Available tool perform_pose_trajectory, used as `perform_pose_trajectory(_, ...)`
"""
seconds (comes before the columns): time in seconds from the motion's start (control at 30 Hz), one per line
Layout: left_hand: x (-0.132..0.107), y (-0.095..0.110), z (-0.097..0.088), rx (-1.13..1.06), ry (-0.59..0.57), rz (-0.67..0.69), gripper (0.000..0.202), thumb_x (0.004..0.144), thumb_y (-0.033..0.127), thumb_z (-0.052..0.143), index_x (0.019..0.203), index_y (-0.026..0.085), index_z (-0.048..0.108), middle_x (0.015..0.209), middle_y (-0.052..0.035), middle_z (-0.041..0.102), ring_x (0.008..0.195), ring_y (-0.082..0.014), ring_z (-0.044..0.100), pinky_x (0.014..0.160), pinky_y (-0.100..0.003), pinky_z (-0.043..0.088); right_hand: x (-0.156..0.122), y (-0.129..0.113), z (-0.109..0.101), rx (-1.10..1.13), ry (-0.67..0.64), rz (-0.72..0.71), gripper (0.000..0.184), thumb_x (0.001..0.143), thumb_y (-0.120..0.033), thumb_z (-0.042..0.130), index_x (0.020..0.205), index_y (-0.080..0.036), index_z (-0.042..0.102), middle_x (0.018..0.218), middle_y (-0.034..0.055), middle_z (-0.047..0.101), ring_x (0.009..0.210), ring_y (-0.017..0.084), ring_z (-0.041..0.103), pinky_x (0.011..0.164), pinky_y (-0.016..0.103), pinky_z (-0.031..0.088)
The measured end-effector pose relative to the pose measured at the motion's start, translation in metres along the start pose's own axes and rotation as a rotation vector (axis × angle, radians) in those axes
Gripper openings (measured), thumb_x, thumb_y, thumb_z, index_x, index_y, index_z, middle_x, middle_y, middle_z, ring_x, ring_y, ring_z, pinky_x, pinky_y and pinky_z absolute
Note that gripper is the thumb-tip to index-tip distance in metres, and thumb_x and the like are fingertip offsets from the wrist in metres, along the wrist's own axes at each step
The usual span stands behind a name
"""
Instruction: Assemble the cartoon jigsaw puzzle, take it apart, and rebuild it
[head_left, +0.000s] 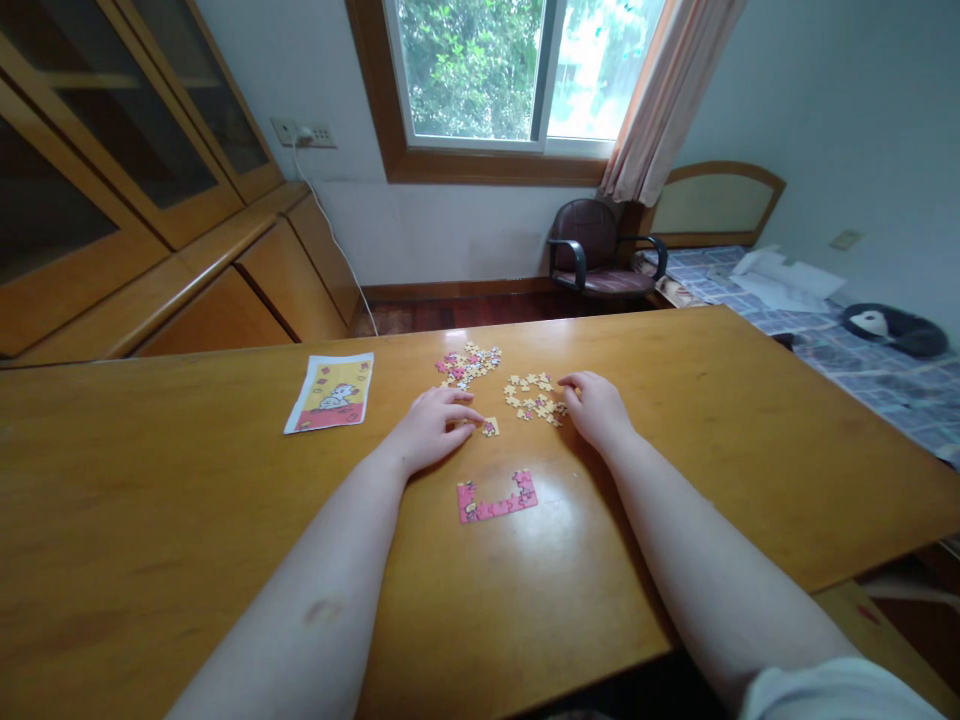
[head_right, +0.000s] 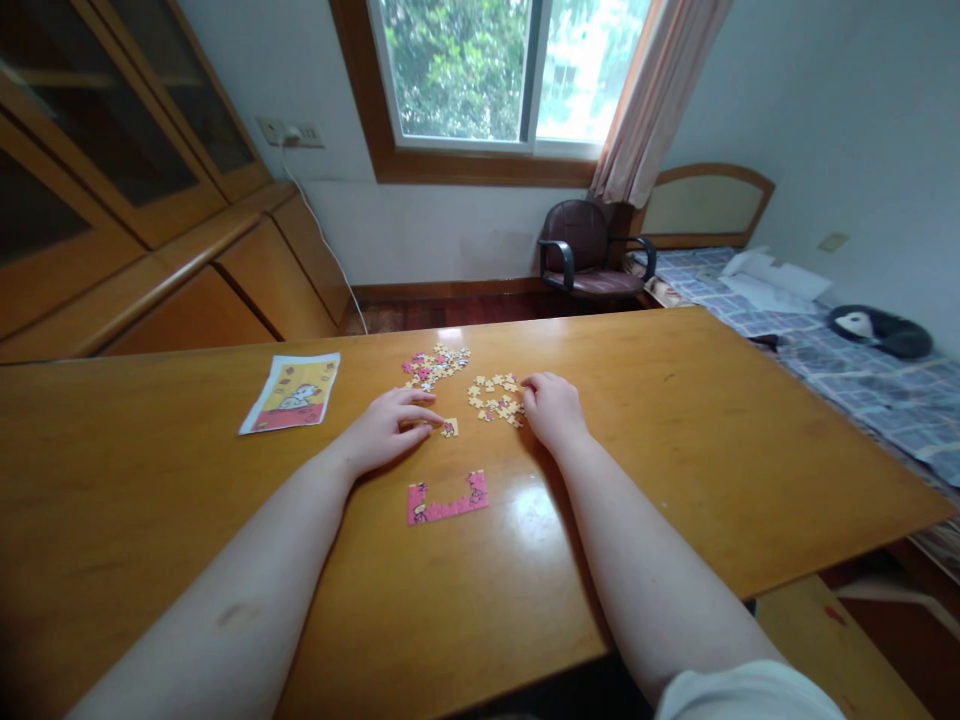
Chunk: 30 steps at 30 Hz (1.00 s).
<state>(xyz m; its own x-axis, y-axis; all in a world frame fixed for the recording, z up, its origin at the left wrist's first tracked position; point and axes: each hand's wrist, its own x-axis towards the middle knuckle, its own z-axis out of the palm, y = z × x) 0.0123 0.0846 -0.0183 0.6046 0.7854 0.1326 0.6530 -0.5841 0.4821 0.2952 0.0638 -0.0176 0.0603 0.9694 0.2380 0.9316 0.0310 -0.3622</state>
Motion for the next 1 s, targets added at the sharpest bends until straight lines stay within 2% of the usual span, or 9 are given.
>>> perform_pose_trajectory(0.47, 0.0, -0.002, 0.003, -0.015, 0.023, -0.005, 0.027, 0.086, 0.035, 0.05, 0.096, 0.029, 0.075, 0.124, -0.0058, 0.06, 0.117, -0.0255, 0.051, 0.105, -0.048, 0.038, -0.001, 0.002, -0.002, 0.027, -0.012, -0.013, 0.028, 0.085, -0.016, 0.045, 0.096, -0.019, 0.071, 0.103, 0.0072, 0.071, 0.098, 0.022, 0.063, 0.087, 0.032, 0.046)
perform_pose_trajectory(0.7, 0.0, -0.001, 0.002, -0.012, 0.025, -0.016, 0.027, 0.086, 0.036, 0.051, 0.096, 0.029, 0.075, 0.124, -0.0053, 0.06, 0.118, -0.0258, 0.051, 0.106, -0.048, 0.037, -0.007, -0.011, 0.002, 0.125, -0.025, -0.255, 0.023, 0.087, -0.019, 0.049, 0.098, -0.019, 0.069, 0.097, 0.006, 0.071, 0.094, 0.02, 0.062, 0.089, 0.031, 0.044)
perform_pose_trajectory(0.87, 0.0, -0.002, 0.002, -0.017, 0.027, -0.016, 0.027, 0.086, 0.036, 0.051, 0.095, 0.03, 0.075, 0.124, -0.0051, 0.06, 0.118, -0.026, 0.051, 0.106, -0.048, 0.037, -0.006, -0.012, 0.006, 0.108, -0.028, -0.267, 0.022, 0.09, -0.026, 0.05, 0.1, -0.019, 0.068, 0.102, 0.0074, 0.07, 0.099, 0.022, 0.06, 0.092, 0.035, 0.042)
perform_pose_trajectory(1.0, 0.0, -0.004, 0.003, -0.027, 0.041, -0.015, 0.026, 0.085, 0.037, 0.052, 0.095, 0.029, 0.075, 0.124, -0.0053, 0.06, 0.117, -0.0263, 0.052, 0.106, -0.048, 0.038, -0.006, -0.012, 0.007, 0.16, -0.069, -0.281, 0.03, 0.091, -0.031, 0.05, 0.116, -0.019, 0.061, 0.114, 0.009, 0.067, 0.108, 0.023, 0.058, 0.097, 0.037, 0.04)
